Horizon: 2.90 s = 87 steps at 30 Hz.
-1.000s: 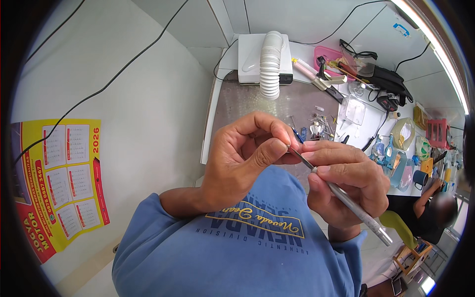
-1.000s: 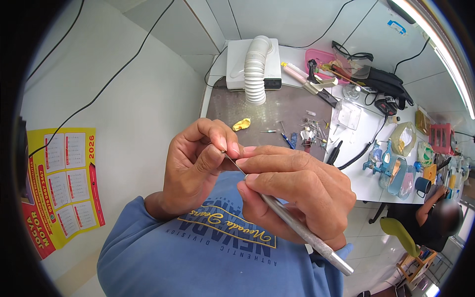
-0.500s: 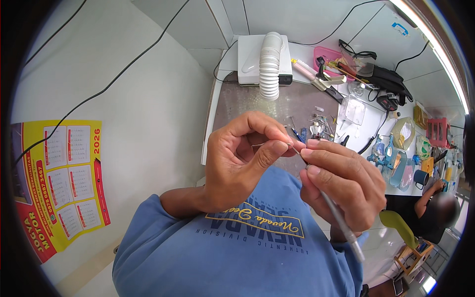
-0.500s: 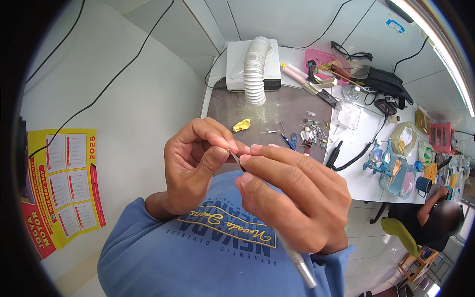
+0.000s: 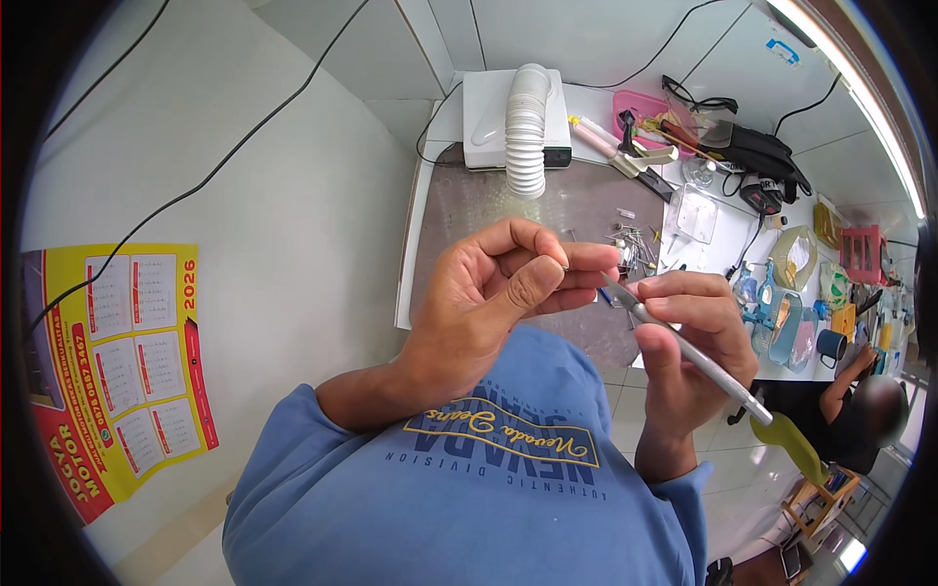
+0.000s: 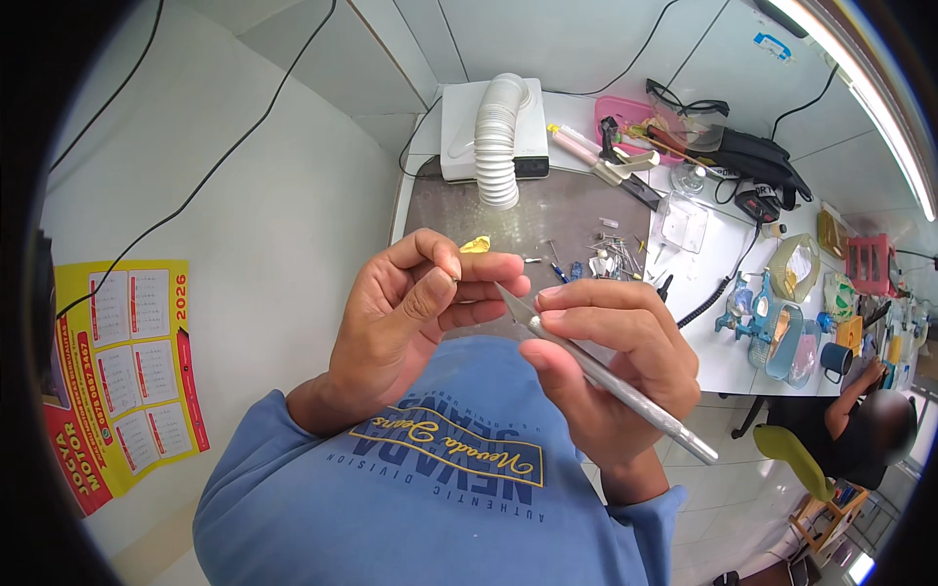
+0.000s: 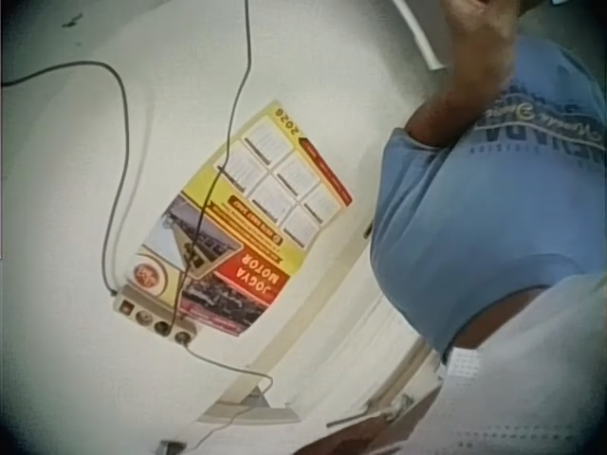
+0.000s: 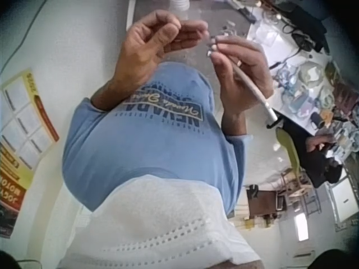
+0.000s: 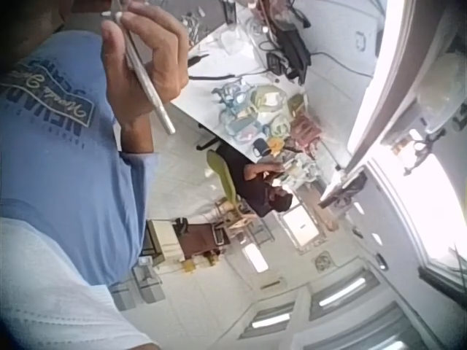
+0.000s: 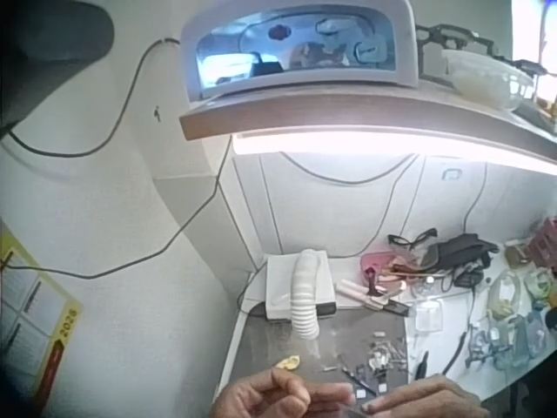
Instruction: Applying and shaping composite material on a dental prosthesis and curing it with a UV light.
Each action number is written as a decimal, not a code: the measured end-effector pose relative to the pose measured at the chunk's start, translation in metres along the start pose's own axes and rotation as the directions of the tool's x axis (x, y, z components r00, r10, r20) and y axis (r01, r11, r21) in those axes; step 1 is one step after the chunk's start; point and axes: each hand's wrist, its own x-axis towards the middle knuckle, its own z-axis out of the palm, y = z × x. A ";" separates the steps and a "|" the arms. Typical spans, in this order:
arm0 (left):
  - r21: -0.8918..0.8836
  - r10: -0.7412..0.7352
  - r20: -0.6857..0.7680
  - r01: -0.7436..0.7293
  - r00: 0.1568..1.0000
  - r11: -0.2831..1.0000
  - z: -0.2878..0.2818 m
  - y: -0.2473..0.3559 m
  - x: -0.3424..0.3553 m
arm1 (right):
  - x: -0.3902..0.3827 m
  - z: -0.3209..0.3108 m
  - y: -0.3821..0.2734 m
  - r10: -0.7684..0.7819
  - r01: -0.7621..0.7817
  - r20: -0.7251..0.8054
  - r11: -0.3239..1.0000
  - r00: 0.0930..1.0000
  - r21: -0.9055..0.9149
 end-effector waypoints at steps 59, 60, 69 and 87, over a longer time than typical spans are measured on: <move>0.038 -0.066 0.129 0.062 0.990 0.997 0.001 0.014 0.000 | 0.010 0.005 0.000 -0.151 0.072 0.144 0.892 0.978 0.446; 0.038 -0.068 0.130 0.064 0.989 0.997 0.002 0.013 -0.001 | 0.008 0.006 -0.001 -0.105 0.047 0.100 0.884 0.989 0.465; -0.009 -0.082 0.109 0.083 0.991 0.996 0.006 0.011 0.000 | 0.013 0.009 0.001 -0.217 0.199 0.061 0.955 0.974 0.219; 0.239 0.115 0.101 -0.137 0.988 0.961 -0.001 0.011 -0.002 | 0.031 0.000 -0.007 -0.171 0.159 0.247 0.985 0.954 0.067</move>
